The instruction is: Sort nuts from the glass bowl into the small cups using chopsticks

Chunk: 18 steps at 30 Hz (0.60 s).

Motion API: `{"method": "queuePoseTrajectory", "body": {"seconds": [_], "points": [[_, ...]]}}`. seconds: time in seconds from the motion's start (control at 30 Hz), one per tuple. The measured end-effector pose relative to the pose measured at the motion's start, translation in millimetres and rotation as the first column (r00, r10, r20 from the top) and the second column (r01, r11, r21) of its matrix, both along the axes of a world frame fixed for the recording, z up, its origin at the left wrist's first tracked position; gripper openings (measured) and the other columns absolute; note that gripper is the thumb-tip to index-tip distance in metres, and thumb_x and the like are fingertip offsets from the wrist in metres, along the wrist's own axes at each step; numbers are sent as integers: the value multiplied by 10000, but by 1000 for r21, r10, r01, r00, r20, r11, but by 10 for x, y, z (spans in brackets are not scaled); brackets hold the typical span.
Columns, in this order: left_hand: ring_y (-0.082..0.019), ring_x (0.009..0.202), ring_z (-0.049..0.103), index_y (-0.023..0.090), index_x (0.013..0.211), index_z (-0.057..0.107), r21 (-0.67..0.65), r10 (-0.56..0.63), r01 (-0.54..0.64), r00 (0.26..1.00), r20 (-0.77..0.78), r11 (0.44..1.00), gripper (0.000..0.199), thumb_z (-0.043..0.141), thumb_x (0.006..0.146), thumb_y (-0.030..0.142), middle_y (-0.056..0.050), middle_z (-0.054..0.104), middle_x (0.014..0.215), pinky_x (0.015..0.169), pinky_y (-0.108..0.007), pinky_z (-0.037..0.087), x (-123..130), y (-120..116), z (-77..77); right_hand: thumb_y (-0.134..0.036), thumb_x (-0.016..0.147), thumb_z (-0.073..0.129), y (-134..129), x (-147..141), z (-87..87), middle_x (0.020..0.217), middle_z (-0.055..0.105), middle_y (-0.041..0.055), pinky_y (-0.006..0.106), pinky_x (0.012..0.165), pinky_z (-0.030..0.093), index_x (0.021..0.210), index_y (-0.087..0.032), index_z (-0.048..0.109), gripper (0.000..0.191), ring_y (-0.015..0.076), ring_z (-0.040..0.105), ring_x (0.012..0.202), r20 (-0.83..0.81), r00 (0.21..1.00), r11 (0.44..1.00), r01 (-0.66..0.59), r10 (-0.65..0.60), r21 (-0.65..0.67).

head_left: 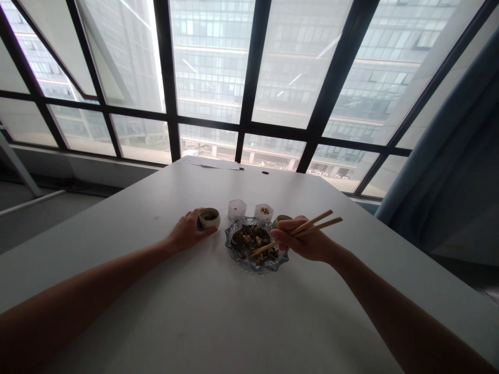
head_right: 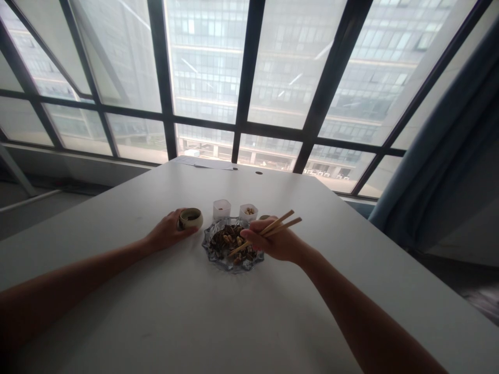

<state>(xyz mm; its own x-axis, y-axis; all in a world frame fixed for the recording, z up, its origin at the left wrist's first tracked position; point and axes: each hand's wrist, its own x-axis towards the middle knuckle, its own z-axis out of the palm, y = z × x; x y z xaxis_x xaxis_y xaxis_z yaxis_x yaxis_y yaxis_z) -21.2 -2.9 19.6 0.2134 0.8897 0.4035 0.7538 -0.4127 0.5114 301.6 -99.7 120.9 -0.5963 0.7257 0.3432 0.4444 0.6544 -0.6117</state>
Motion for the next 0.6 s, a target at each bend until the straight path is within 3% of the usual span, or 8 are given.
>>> {"method": "queuePoseTrajectory", "body": {"seconds": [0.23, 0.37, 0.5, 0.6], "points": [[-330, 1068, 640, 186, 1265, 581, -13, -10, 10, 1000, -15, 1000, 717, 627, 729, 660, -119, 684, 1172, 920, -406, 503, -7, -1, 7, -498, 988, 517, -27, -23, 4, 536, 618, 25, 215, 445, 469, 608, -179, 555, 497, 121, 607, 464, -2, 999, 999, 37, -37, 7], [-332, 1079, 634, 194, 1272, 572, -8, -9, 9, 1000, -13, 1000, 709, 635, 734, 651, -119, 677, 1192, 938, -421, 500, -8, -1, 1, -633, 915, 557, 22, -3, -21, 517, 629, 28, 237, 434, 484, 640, -181, 596, 531, 137, 605, 447, -104, 981, 979, 151, -165, -134], [-326, 1071, 641, 220, 1260, 585, -4, 1, -1, 1000, 6, 1000, 683, 658, 718, 631, -98, 687, 1176, 940, -419, 504, -1, -9, 2, -762, 810, 586, 138, 56, -66, 465, 626, 30, 261, 394, 493, 660, -177, 615, 604, 152, 586, 385, -274, 896, 919, 272, -350, -285], [-326, 1061, 647, 226, 1249, 598, -12, 5, -5, 1000, 11, 1000, 675, 671, 707, 622, -91, 698, 1148, 932, -415, 507, 7, -21, 14, -774, 776, 616, 180, 89, -59, 459, 633, 41, 268, 391, 493, 653, -171, 631, 616, 157, 587, 376, -297, 874, 903, 290, -385, -317]]}}
